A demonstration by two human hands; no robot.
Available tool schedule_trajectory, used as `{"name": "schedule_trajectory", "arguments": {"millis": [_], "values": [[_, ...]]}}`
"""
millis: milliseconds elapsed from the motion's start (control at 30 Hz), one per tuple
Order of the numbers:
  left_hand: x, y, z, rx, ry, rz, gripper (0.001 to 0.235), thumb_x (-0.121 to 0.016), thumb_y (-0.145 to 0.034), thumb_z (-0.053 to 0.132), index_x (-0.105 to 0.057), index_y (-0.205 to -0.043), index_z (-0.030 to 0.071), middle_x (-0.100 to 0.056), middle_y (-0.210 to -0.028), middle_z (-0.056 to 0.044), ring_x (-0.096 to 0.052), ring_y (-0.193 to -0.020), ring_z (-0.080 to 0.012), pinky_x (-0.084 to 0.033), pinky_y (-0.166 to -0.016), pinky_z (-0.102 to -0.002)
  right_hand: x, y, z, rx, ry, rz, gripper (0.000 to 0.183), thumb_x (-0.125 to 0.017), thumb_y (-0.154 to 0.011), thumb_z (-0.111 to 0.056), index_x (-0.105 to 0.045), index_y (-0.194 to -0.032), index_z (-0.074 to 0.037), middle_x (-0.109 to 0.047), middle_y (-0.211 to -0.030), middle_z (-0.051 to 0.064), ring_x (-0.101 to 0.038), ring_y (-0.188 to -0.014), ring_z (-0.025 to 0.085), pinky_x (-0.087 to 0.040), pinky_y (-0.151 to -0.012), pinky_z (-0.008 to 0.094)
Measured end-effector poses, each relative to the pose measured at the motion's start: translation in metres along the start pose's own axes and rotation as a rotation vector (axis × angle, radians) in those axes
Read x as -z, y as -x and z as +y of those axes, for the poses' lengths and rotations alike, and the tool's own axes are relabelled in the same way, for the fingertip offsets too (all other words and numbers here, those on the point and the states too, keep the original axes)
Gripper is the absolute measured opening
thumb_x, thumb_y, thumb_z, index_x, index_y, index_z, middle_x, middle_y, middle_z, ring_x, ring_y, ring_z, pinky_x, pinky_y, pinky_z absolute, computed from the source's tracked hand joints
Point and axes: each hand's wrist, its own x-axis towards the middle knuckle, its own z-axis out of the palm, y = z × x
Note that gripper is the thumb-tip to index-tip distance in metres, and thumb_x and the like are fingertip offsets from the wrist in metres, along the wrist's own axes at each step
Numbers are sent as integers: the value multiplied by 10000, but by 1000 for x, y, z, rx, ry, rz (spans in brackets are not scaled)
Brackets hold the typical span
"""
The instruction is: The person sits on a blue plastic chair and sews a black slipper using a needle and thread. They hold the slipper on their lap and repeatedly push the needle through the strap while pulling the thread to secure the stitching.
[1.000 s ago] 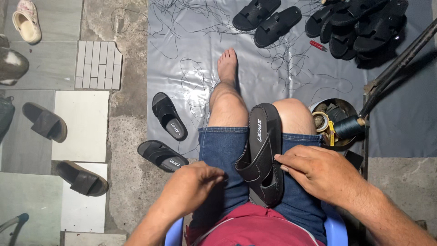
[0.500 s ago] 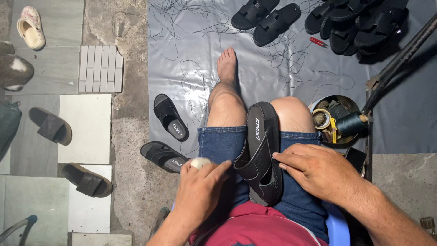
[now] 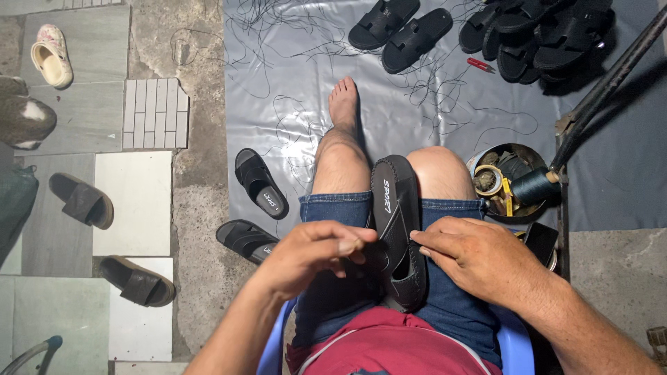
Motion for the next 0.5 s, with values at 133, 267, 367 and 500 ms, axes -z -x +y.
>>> {"name": "schedule_trajectory", "arguments": {"millis": [133, 267, 367, 500], "values": [[-13, -26, -15, 26, 136, 75, 182, -651, -778, 93, -666, -926, -12, -671, -850, -137, -633, -562, -152, -458, -368, -144, 0, 3, -1, -21, -26, 30, 151, -569, -811, -281, -681, -904, -238, -667, -801, -72, -656, -776, 164, -533, -647, 298], [-26, -31, 0, 133, -463, 156, 131, -609, -810, 129, -622, -936, 163, -626, -796, 63, -523, -688, -38, -444, -625, -194, -7, 9, 5, 73, -10, 71, 276, -609, -795, -205, -625, -1070, -198, -636, -885, -50, -626, -721, 166, -506, -624, 312], [-26, -37, 5, 31, -853, 10, 219, -551, -760, 107, -456, -945, 175, -676, -844, 48, -651, -773, -184, -437, -698, -306, -10, 12, 3, 54, -61, 112, 285, -633, -778, -169, -629, -1063, -190, -643, -888, -27, -631, -739, 165, -512, -632, 299], [-24, -42, 16, 65, -764, -179, 165, -570, -750, 77, -462, -832, 171, -582, -700, 59, -514, -626, -96, -407, -626, -246, -12, 15, 2, 51, -48, 93, 290, -619, -786, -180, -622, -1076, -182, -638, -906, -20, -626, -744, 182, -502, -644, 322]]}}
